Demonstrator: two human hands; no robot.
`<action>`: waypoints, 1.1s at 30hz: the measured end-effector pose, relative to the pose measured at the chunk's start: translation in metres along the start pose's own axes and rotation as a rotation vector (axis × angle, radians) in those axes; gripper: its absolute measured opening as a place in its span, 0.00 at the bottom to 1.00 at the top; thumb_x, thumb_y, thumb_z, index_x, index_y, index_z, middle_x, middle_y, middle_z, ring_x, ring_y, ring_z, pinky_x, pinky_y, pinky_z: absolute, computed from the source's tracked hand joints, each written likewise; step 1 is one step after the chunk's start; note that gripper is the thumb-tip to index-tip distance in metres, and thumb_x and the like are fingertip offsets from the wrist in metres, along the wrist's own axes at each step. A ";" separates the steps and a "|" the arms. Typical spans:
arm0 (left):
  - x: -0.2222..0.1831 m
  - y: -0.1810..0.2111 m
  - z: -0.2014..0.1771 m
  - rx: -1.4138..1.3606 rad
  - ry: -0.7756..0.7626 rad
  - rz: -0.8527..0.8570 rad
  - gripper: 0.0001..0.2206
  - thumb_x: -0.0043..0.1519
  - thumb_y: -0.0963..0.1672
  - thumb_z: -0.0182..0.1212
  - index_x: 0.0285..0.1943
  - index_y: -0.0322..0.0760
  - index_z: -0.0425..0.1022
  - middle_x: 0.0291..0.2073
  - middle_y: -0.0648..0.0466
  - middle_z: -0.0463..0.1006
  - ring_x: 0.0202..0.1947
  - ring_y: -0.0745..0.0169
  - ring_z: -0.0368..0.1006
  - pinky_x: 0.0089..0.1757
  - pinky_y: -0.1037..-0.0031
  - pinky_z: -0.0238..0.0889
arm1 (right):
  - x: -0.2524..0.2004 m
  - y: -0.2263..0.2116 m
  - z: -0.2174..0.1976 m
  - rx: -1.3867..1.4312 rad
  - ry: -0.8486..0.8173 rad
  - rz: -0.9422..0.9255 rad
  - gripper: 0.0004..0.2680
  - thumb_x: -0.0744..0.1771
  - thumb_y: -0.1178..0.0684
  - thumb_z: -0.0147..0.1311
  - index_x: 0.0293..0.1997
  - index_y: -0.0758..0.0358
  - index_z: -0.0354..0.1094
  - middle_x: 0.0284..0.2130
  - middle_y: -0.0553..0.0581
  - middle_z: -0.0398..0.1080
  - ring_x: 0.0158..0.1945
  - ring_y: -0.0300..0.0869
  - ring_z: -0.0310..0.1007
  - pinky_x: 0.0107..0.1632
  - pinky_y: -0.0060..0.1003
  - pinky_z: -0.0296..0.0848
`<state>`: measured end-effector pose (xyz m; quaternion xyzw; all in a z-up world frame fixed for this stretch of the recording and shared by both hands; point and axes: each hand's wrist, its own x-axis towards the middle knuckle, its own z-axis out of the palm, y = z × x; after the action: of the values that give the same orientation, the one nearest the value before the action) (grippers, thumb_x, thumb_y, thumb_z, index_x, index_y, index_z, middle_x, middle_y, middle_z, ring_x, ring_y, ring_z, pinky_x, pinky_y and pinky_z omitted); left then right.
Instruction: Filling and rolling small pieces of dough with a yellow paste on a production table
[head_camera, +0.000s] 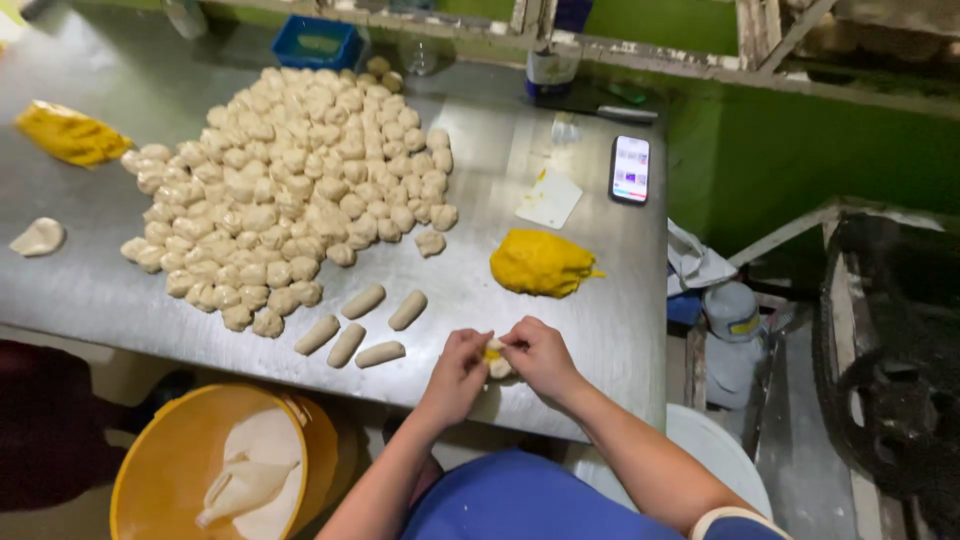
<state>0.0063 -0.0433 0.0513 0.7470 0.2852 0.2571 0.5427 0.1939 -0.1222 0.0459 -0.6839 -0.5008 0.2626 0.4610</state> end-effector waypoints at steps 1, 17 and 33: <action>0.003 0.005 0.003 0.007 -0.005 0.011 0.21 0.57 0.35 0.60 0.62 0.32 0.77 0.50 0.42 0.70 0.48 0.37 0.76 0.51 0.57 0.71 | 0.001 0.000 0.000 0.002 0.012 -0.007 0.05 0.60 0.60 0.67 0.36 0.60 0.80 0.29 0.55 0.73 0.32 0.45 0.78 0.38 0.35 0.76; 0.006 -0.047 -0.024 0.775 -0.087 0.486 0.25 0.62 0.52 0.58 0.59 0.29 0.67 0.58 0.38 0.68 0.58 0.35 0.61 0.50 0.52 0.55 | -0.062 0.019 0.042 -0.885 0.077 -0.164 0.27 0.66 0.36 0.47 0.72 0.58 0.54 0.69 0.61 0.54 0.70 0.56 0.53 0.68 0.53 0.55; 0.006 -0.035 -0.032 0.884 0.163 0.844 0.30 0.67 0.57 0.49 0.61 0.28 0.75 0.59 0.36 0.73 0.65 0.24 0.62 0.61 0.44 0.54 | -0.052 0.003 0.056 -0.974 0.201 -0.419 0.20 0.68 0.41 0.49 0.63 0.64 0.65 0.57 0.62 0.66 0.61 0.58 0.65 0.58 0.55 0.67</action>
<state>-0.0170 -0.0095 0.0272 0.9277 0.0853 0.3633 0.0097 0.1303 -0.1501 0.0138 -0.7257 -0.6438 -0.1643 0.1786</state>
